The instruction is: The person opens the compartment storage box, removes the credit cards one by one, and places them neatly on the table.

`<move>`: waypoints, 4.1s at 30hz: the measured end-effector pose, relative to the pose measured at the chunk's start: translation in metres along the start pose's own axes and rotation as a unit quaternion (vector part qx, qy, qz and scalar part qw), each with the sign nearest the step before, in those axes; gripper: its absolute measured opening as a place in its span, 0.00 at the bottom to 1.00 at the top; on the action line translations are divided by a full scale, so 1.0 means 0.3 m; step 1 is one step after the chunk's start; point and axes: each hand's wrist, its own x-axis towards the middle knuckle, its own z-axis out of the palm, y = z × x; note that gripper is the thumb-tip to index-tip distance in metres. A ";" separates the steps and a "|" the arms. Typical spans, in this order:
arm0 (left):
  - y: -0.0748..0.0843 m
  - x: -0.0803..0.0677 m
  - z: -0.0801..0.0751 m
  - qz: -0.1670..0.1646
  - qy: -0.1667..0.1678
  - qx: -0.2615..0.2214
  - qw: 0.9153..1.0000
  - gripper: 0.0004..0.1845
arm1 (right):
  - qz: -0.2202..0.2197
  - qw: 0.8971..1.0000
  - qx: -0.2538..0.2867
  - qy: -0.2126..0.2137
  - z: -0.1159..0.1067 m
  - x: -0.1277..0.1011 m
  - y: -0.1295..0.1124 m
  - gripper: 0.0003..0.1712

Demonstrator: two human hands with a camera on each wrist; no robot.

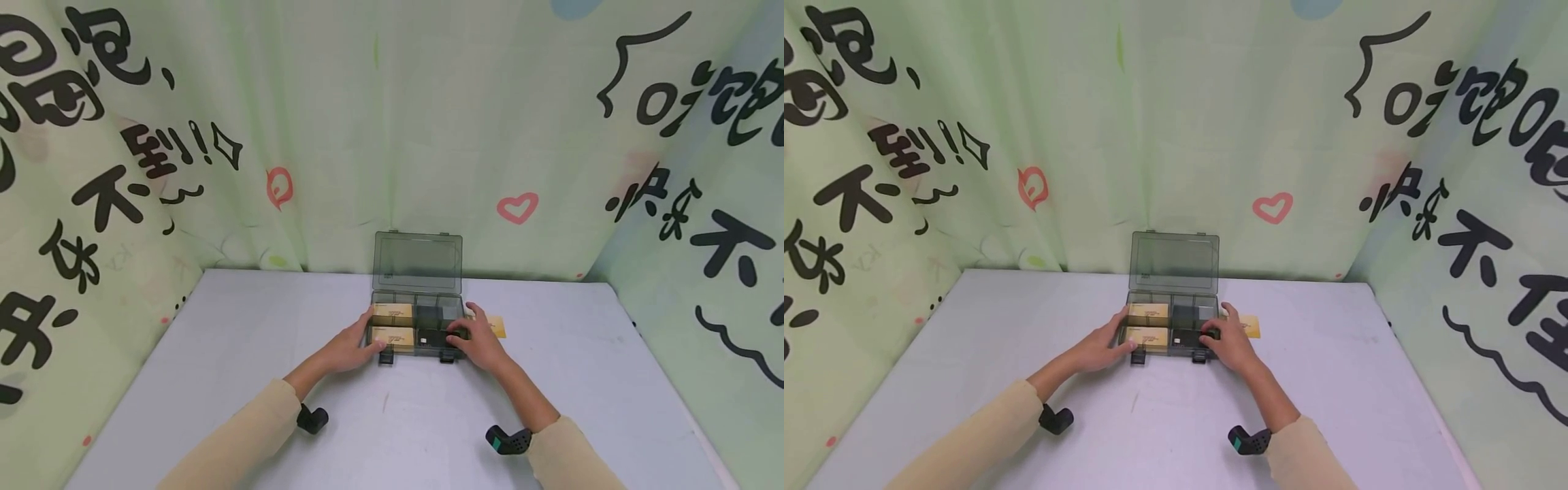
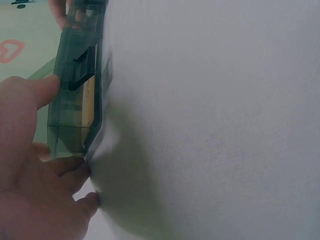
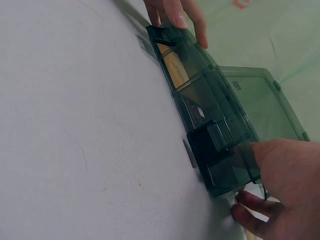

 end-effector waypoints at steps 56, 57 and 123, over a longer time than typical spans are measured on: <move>0.001 0.002 -0.004 0.002 0.008 0.012 1.000 0.44 | -0.015 0.990 0.107 0.088 -0.077 0.007 -0.007 0.14; 0.002 0.003 -0.004 0.002 0.008 0.012 1.000 0.44 | -0.013 0.990 0.106 0.088 -0.080 0.006 -0.010 0.14; -0.016 0.004 0.005 0.009 0.009 0.015 1.000 0.44 | 0.123 0.975 0.065 0.173 -0.167 -0.059 0.149 0.19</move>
